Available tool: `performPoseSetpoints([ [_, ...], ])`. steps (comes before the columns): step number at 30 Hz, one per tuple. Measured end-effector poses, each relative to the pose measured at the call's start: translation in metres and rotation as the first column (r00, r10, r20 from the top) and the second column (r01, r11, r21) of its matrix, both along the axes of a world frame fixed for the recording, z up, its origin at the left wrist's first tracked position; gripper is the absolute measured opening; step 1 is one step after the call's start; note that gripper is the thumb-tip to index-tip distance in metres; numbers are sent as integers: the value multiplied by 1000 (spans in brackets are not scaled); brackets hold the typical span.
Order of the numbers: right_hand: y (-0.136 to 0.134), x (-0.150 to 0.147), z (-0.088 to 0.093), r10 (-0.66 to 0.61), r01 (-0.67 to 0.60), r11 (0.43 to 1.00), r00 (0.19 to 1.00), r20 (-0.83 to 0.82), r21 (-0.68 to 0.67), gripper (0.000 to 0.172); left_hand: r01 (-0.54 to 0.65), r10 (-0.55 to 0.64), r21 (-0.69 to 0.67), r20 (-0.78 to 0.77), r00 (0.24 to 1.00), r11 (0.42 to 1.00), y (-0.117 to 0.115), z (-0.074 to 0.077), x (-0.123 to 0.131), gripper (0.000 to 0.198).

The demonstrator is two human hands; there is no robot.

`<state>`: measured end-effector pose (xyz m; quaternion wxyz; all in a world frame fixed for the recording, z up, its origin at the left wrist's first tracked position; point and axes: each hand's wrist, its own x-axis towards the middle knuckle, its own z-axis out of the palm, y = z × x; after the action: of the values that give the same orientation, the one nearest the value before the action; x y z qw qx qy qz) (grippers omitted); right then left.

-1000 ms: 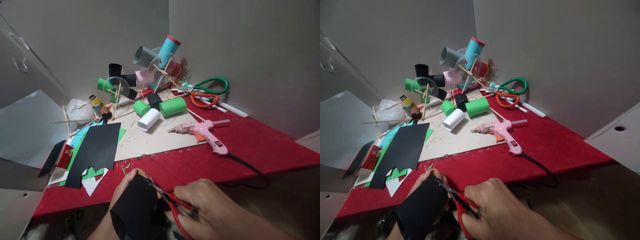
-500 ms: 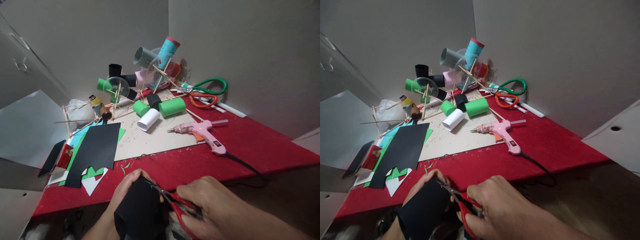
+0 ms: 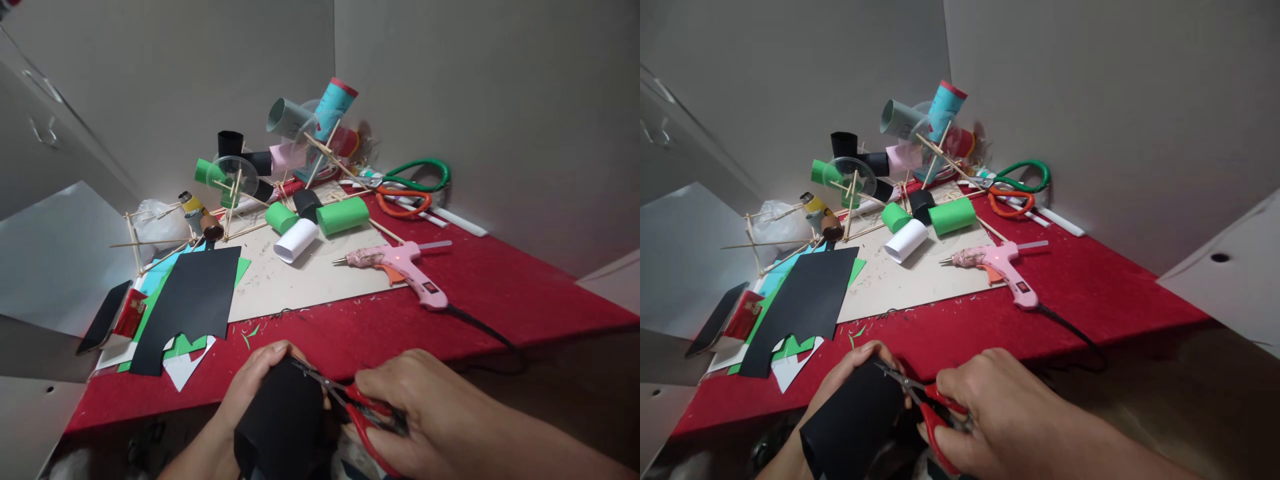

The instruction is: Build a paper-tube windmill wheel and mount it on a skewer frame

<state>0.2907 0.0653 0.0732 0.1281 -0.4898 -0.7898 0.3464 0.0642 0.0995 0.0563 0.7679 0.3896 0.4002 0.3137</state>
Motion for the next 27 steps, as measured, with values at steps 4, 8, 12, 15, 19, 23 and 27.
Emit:
performPoseSetpoints([
  [4,-1,2,-8,13,-12,1000,999,-47,13,23,62,-62,3,33,998,998,2,-1,-1,36],
  [8,-2,5,-15,22,-19,998,998,-55,58,24,78,-78,15,34,996,997,3,0,0,35],
  [12,-2,6,-9,21,-19,999,998,-51,49,23,62,-62,43,-13,998,997,1,10,6,37],
  [15,-2,7,-6,26,-25,999,999,-37,26,21,55,-53,36,-56,997,998,-1,22,13,38],
  [19,0,9,-11,58,-57,997,998,-32,47,24,54,-55,-14,-57,997,998,-3,31,18,36],
  [23,1,11,-19,68,-64,995,997,-45,80,24,78,-79,-23,-37,996,997,-3,26,15,33],
  [27,4,12,-19,21,-14,999,990,-140,51,34,126,-123,-57,53,991,990,5,13,4,42],
])
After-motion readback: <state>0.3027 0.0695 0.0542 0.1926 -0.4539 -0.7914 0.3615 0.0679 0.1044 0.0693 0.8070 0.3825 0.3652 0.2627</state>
